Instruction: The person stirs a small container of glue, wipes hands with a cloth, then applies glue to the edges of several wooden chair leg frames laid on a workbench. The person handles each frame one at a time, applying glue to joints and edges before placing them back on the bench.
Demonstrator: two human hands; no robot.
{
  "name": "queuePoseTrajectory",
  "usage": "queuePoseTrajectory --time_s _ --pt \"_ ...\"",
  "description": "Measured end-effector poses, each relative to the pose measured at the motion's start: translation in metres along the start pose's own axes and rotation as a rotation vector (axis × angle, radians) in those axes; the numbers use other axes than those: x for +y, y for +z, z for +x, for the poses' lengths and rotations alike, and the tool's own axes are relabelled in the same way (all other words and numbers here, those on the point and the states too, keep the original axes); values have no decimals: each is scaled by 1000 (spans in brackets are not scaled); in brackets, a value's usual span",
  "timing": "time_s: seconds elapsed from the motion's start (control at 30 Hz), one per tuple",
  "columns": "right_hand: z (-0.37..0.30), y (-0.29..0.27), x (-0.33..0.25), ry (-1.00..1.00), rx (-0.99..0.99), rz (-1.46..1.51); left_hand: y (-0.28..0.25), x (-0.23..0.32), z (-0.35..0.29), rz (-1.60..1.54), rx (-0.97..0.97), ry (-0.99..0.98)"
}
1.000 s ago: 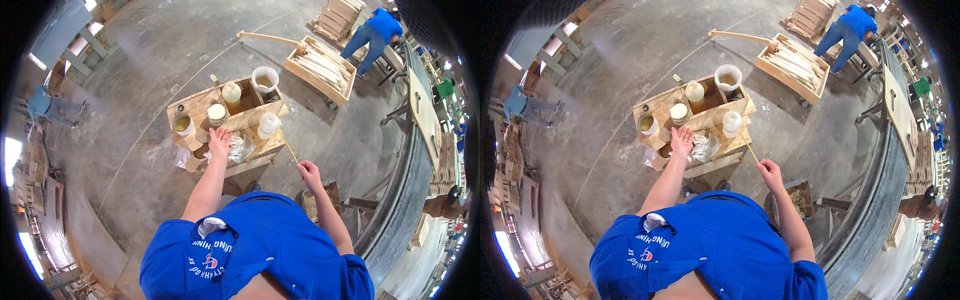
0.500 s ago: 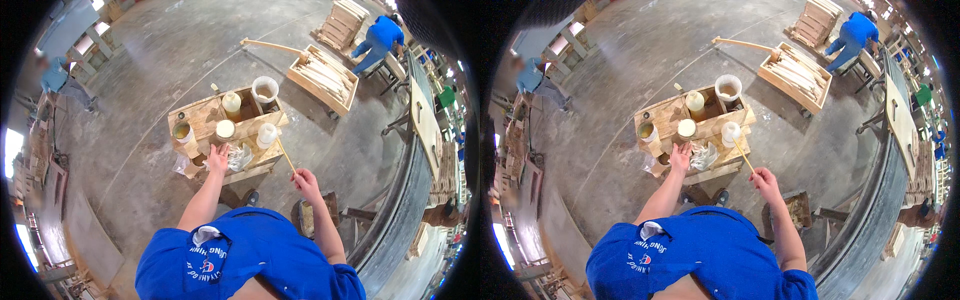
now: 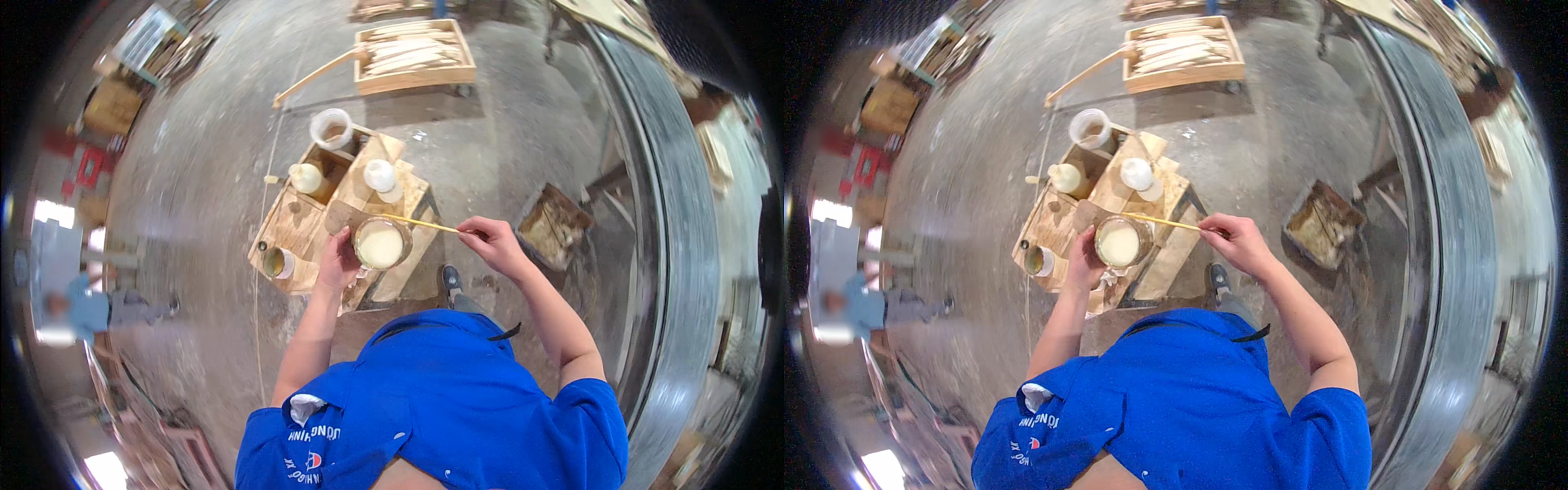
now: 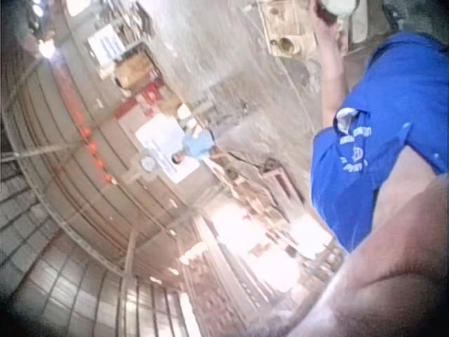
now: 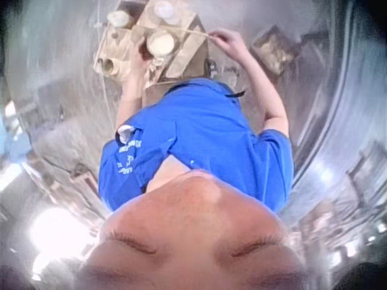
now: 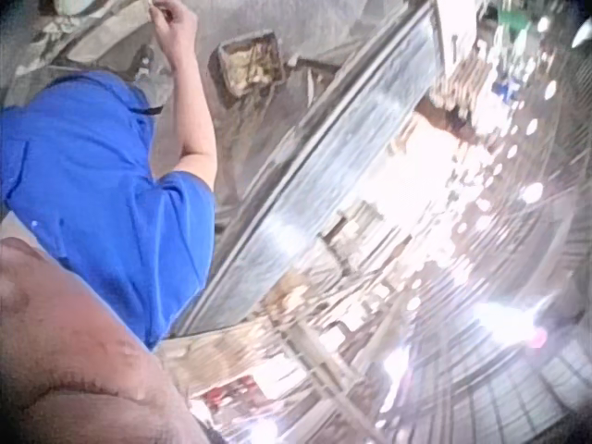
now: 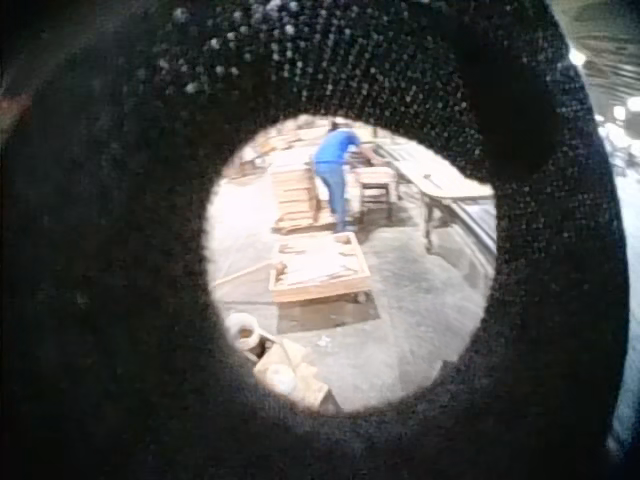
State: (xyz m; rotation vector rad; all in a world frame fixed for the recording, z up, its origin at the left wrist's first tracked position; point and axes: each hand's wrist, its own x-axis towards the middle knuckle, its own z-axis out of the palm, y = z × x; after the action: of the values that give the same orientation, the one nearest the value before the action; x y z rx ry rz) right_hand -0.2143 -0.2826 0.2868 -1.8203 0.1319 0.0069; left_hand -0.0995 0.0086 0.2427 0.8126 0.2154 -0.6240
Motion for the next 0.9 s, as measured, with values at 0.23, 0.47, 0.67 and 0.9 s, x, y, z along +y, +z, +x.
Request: queuePoseTrajectory --time_s 0.23,0.47,0.67,0.9 --pt "-150 42 10 56 459 155 23 -4 -25 394 -403 -268" --pt "-335 71 -7 177 780 470 66 -98 -76 463 -562 -484" --pt "-526 114 -36 90 1292 750 104 -228 -153 438 -758 -893" --pt "-744 230 -88 88 1667 386 160 -361 -354 527 -1166 -1041"
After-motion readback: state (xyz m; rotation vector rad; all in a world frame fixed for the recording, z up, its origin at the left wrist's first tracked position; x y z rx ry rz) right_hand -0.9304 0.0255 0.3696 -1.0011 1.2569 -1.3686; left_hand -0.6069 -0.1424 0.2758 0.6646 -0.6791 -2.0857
